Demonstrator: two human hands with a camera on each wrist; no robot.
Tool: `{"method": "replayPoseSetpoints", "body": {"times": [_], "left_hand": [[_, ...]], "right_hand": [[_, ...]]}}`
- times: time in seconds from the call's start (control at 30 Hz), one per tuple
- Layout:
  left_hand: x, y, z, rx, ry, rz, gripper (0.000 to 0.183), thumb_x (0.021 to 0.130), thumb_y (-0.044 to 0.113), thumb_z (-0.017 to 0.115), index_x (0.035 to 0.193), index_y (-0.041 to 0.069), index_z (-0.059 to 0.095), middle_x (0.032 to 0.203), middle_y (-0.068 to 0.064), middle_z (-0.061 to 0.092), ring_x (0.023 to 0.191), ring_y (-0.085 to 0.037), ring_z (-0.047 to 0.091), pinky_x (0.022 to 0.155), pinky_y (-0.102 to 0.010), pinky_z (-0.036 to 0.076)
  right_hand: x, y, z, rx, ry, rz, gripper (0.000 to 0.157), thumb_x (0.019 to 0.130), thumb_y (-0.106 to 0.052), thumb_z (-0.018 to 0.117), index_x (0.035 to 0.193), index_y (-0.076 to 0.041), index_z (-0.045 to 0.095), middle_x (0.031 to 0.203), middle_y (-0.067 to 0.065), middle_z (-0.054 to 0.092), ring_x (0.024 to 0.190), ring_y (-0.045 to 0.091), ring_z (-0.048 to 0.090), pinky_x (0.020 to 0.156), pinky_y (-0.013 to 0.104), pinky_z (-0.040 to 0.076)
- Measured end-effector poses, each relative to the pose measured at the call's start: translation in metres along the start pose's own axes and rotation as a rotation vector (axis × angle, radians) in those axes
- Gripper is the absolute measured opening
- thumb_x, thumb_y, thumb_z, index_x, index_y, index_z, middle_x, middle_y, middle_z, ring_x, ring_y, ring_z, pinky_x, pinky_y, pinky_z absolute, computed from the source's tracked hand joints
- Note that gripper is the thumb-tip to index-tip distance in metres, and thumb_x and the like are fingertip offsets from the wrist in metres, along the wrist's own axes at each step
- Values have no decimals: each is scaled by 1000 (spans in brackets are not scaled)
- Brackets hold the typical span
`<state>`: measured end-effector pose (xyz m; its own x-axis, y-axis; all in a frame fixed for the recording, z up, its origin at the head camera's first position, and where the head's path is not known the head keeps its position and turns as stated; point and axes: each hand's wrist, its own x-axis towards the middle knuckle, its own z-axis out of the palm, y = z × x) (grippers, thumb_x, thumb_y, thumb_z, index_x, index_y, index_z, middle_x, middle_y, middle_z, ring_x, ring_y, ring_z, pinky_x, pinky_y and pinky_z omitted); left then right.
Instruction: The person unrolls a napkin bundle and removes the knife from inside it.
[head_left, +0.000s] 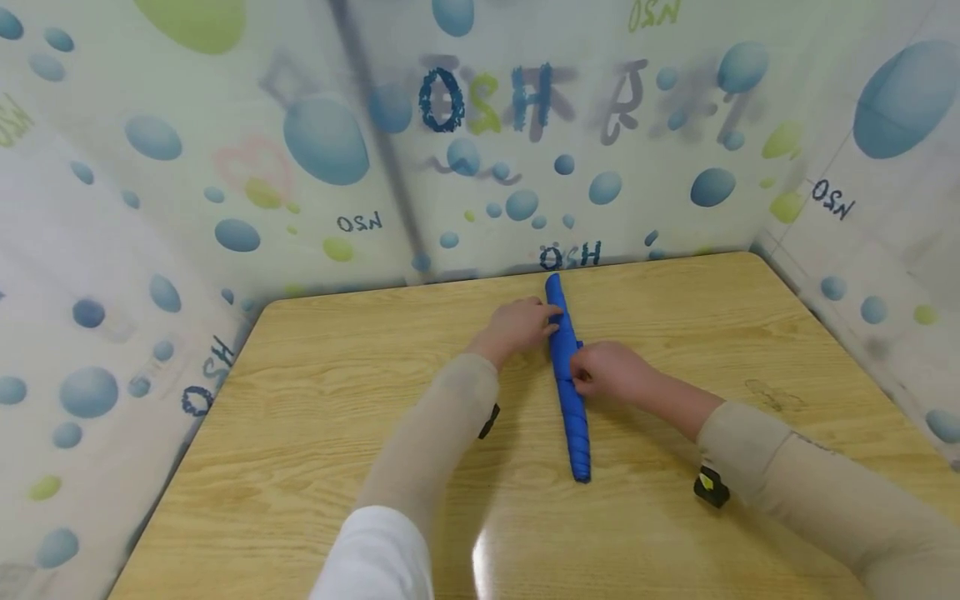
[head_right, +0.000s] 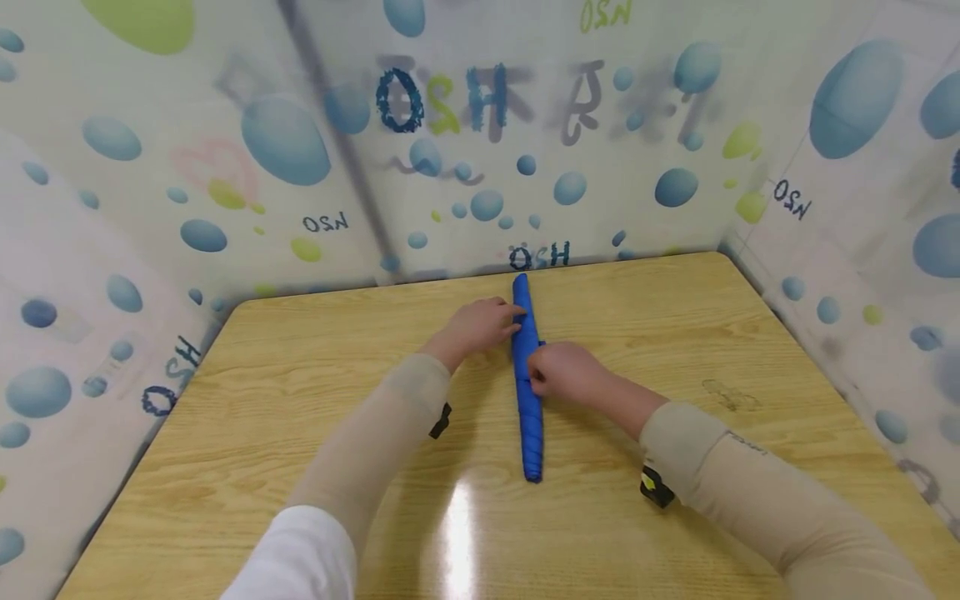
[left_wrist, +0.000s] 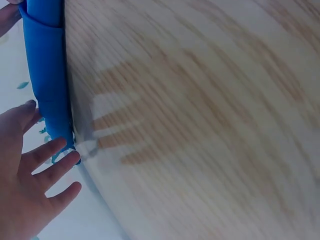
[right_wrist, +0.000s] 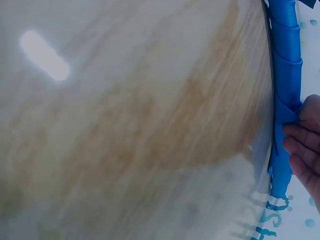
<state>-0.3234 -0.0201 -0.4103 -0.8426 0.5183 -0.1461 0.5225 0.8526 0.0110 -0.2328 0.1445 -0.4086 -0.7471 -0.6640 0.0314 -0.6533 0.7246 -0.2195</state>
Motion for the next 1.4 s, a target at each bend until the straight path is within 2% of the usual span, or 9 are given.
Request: {"method": "replayPoseSetpoints", "body": {"times": [0.13, 0.27, 0.57, 0.73, 0.87, 1.13, 1.3, 1.4], "left_hand": [[3, 7, -4, 10, 12, 9, 40, 92, 42, 43, 129, 28, 48, 121, 3, 52, 105, -13, 50, 85, -31, 43], [5, 14, -5, -39, 3, 8, 41, 90, 43, 47, 127, 24, 51, 119, 3, 54, 105, -13, 50, 86, -29, 41], [6, 13, 2, -331, -2, -50, 36, 85, 36, 60, 117, 20, 56, 117, 2, 55, 105, -13, 50, 88, -26, 39], [6, 9, 6, -441, -12, -64, 29, 84, 27, 63, 112, 17, 59, 113, -1, 56, 97, -13, 51, 83, -25, 41], [7, 7, 7, -465, -13, -68, 26, 83, 24, 65, 107, 16, 61, 108, -1, 57, 91, -13, 50, 79, -24, 41], [8, 6, 5, -522, -30, -82, 25, 82, 20, 67, 106, 15, 61, 109, -3, 56, 93, -14, 50, 81, -24, 41], [9, 4, 6, -544, -38, -89, 25, 81, 20, 67, 105, 15, 62, 111, -3, 56, 94, -14, 50, 81, -24, 41], [10, 3, 7, -542, -40, -99, 25, 81, 21, 68, 104, 15, 63, 110, -2, 56, 94, -14, 50, 83, -24, 41]], "right_hand": [[-5, -2, -1, 29, 12, -12, 22, 77, -8, 60, 61, -18, 50, 57, -8, 42, 52, 8, 36, 51, 24, 31], [-8, -3, 0, 56, 24, -17, 22, 77, -6, 60, 61, -18, 49, 56, -8, 41, 52, 8, 35, 51, 23, 31], [-12, -5, 6, 108, 18, 28, 15, 76, -11, 63, 66, -18, 54, 60, -9, 46, 55, 8, 41, 52, 24, 36], [-16, -7, 6, 120, 7, 51, 16, 76, -13, 65, 65, -18, 53, 59, -9, 46, 54, 7, 41, 52, 24, 36], [-18, -8, 4, 143, -3, 62, 16, 75, -12, 64, 65, -18, 53, 58, -9, 46, 53, 7, 41, 51, 23, 36], [-21, -9, 1, 170, 3, 94, 13, 77, -12, 64, 68, -16, 55, 58, -9, 48, 52, 6, 42, 50, 23, 37], [-19, -11, 1, 123, 3, 123, 6, 78, -15, 64, 75, -14, 59, 65, -8, 53, 56, 6, 45, 53, 24, 40], [-15, -16, 0, 68, 12, 128, 11, 77, -22, 67, 82, -14, 60, 72, -7, 54, 60, 6, 47, 55, 25, 42]]}}
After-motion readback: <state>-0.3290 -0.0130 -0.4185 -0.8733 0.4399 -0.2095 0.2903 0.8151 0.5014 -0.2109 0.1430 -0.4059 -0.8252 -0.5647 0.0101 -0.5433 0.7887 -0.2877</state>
